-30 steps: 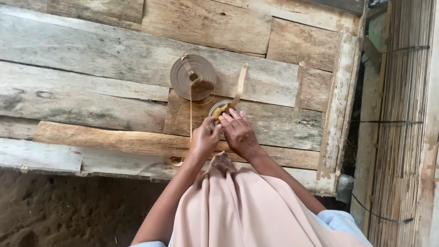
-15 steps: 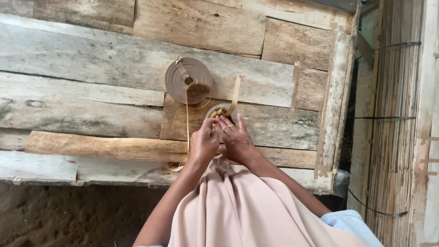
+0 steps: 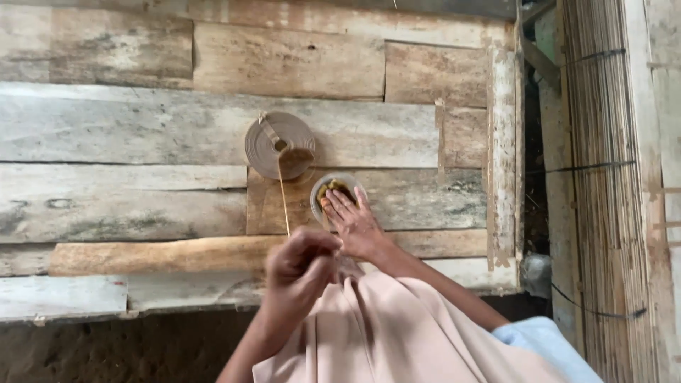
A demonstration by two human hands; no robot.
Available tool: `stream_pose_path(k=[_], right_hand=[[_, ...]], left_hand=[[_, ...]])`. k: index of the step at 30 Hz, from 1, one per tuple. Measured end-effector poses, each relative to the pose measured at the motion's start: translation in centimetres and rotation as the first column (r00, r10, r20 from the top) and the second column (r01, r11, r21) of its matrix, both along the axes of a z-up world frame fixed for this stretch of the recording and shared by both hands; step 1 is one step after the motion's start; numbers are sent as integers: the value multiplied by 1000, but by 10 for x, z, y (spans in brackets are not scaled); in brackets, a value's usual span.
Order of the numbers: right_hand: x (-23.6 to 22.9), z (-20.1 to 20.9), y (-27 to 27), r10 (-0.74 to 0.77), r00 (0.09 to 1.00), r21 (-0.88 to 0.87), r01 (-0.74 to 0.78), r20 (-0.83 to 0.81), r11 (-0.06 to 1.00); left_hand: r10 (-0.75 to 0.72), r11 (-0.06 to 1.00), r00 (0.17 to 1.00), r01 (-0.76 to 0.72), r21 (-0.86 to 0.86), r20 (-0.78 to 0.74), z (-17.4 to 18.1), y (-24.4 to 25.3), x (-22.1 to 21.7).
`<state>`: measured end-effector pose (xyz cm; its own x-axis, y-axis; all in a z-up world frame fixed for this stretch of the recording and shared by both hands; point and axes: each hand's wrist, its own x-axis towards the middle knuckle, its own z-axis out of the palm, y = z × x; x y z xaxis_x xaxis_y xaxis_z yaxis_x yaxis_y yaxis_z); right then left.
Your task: The person repeatedly applies a brown paste from a small container onto thin bamboo strips using their fingers, then places the strips onto a wooden workbench. The process is repeated multiple times with new strips taken from a roll.
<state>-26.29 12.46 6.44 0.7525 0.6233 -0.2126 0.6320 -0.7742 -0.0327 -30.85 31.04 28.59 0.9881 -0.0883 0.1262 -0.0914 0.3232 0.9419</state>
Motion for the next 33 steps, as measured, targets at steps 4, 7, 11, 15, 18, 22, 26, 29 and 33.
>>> stream_pose_path(k=[4,7,11,15,18,22,26,29,33], right_hand=[[7,37,4,-20,999,77,22,-28,997],[23,99,0,-138,816,177,281,-561,943],[33,167,-24,189,353,389,897,-916,211],[55,229,-30,501,267,187,961,-823,-204],[78,235,-49,250,408,333,897,-878,-292],[78,212,-79,47,588,547,776,-808,-314],[74,198,-97,-62,533,522,789,-844,-326],[83,162,-104,-104,430,439,840,-897,-319],[106,76,-112,-58,232,234,876,-971,-422]], left_hand=[[63,998,973,-62,-13,223,45,14,5],[33,961,979,-87,264,200,26,8,25],[-155,945,952,64,322,265,7,-17,35],[-378,870,896,257,421,235,-17,-49,37],[-452,826,869,323,462,200,-42,-73,50],[-370,911,883,406,75,-290,-90,-102,83],[-422,899,669,219,-380,-612,-119,-126,141],[-403,892,669,134,-432,-625,-119,-151,192],[-81,996,776,36,-83,-625,-137,-170,264]])
